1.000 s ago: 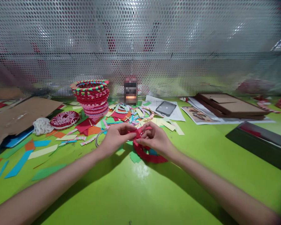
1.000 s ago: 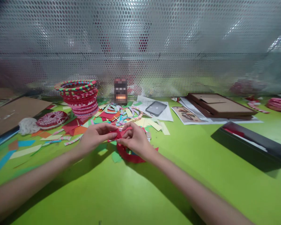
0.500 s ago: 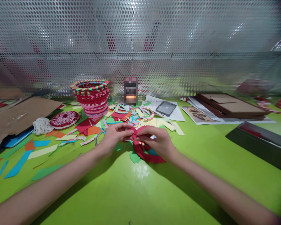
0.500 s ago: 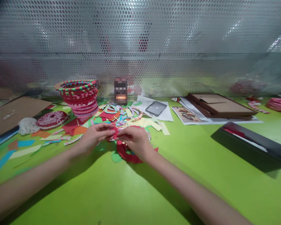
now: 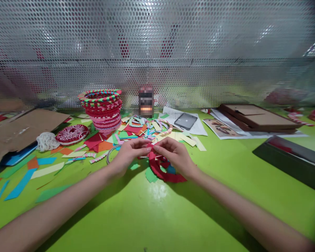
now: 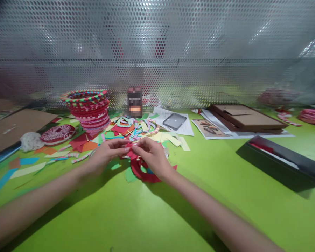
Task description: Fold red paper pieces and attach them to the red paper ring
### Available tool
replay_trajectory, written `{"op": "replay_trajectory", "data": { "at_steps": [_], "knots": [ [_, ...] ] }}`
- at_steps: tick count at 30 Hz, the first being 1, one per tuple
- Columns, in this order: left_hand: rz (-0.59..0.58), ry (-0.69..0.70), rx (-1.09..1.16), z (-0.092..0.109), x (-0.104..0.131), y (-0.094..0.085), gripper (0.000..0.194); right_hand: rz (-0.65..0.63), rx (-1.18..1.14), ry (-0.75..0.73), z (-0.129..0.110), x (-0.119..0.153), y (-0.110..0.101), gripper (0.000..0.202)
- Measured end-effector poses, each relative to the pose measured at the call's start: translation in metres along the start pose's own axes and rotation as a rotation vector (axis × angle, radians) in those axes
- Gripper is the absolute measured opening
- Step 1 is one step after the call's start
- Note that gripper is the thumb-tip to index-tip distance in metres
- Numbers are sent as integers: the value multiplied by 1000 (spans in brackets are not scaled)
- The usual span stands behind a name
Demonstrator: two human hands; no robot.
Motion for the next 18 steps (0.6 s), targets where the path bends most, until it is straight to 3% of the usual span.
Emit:
{"op": "replay_trajectory", "data": {
  "at_steps": [5,10,18],
  "knots": [
    [-47,42,-167,7,2,5,26,36,-96,88,9,-2,0,23],
    [-96,82,-167,8,2,9,32,57,-191,111,10,-2,-1,31],
    [-48,68,-149,7,5,8,21,54,-277,249,19,0,1,31]
  ]
}}
Point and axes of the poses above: each hand's wrist, its own x-axis away from the middle knuckle, its own y-axis out of the palm, z = x × y, the point moved 8 cm from there along -x, towards the middle knuckle, and after that the axes turned 12 degrees about x, right-handed, at the moved point
